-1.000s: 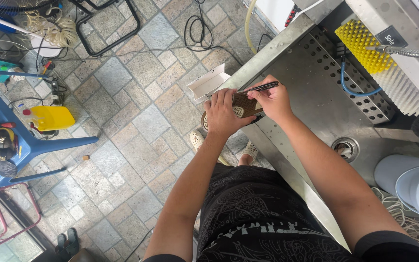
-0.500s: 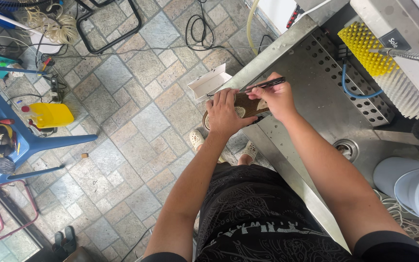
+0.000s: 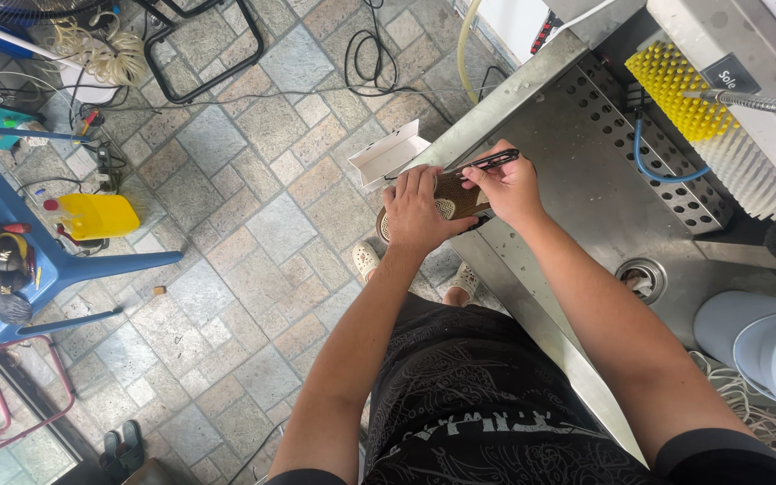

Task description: The person rinses a shoe sole under a tap, then uses a small tool to scrape debris from the sole's grooves. The person handles the shoe and tool over a sink and a shoe-washing machine.

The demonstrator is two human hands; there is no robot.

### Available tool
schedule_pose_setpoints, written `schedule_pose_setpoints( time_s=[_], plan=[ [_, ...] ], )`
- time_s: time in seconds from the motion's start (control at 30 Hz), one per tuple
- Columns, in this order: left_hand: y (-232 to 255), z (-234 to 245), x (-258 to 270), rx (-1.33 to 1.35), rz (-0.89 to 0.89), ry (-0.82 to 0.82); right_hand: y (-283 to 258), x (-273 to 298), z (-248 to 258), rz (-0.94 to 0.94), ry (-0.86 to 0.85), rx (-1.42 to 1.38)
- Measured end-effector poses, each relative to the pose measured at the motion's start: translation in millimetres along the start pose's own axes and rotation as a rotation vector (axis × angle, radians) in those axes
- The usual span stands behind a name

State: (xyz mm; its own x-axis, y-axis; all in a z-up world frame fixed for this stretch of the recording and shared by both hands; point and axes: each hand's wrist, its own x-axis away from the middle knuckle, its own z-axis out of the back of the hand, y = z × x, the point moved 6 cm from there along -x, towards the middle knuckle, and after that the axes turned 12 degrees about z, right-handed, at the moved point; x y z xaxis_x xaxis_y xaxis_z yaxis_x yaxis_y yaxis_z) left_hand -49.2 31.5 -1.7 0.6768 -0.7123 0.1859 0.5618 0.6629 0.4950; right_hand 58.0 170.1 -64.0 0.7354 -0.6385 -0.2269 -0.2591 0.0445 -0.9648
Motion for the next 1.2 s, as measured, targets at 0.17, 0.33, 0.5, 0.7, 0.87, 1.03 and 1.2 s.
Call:
schedule_pose_setpoints(
  time_s=[0.17,0.33,0.5,0.7,0.87,1.03,1.2],
  plan=[
    [0,0,1,0.008,-0.004,0.018,-1,-2,-1,-0.053,0.024,-0.005],
    [-1,-1,0,0.003,-0.005,0.005,-2,-1,-1,-0.044,0.023,-0.014],
    [-1,-1,0,-0.009,0.007,-0.001,-2,-2,-3,-0.025,0.017,0.010],
    [-1,0,2,0.008,-0.007,0.024,-5,-7,-1,-0.168,0.212,-0.289],
    [0,2,1,0.023,-0.030,0.037,-30,10,18,-0.042,0.082,-0.071],
    [0,2,2,0.026,-0.027,0.053,-57,27,19,0.056,-0.023,0.341],
    [1,-1,2,0.023,-0.017,0.049,-67,21,11,0.147,-0.060,0.311]
  ],
)
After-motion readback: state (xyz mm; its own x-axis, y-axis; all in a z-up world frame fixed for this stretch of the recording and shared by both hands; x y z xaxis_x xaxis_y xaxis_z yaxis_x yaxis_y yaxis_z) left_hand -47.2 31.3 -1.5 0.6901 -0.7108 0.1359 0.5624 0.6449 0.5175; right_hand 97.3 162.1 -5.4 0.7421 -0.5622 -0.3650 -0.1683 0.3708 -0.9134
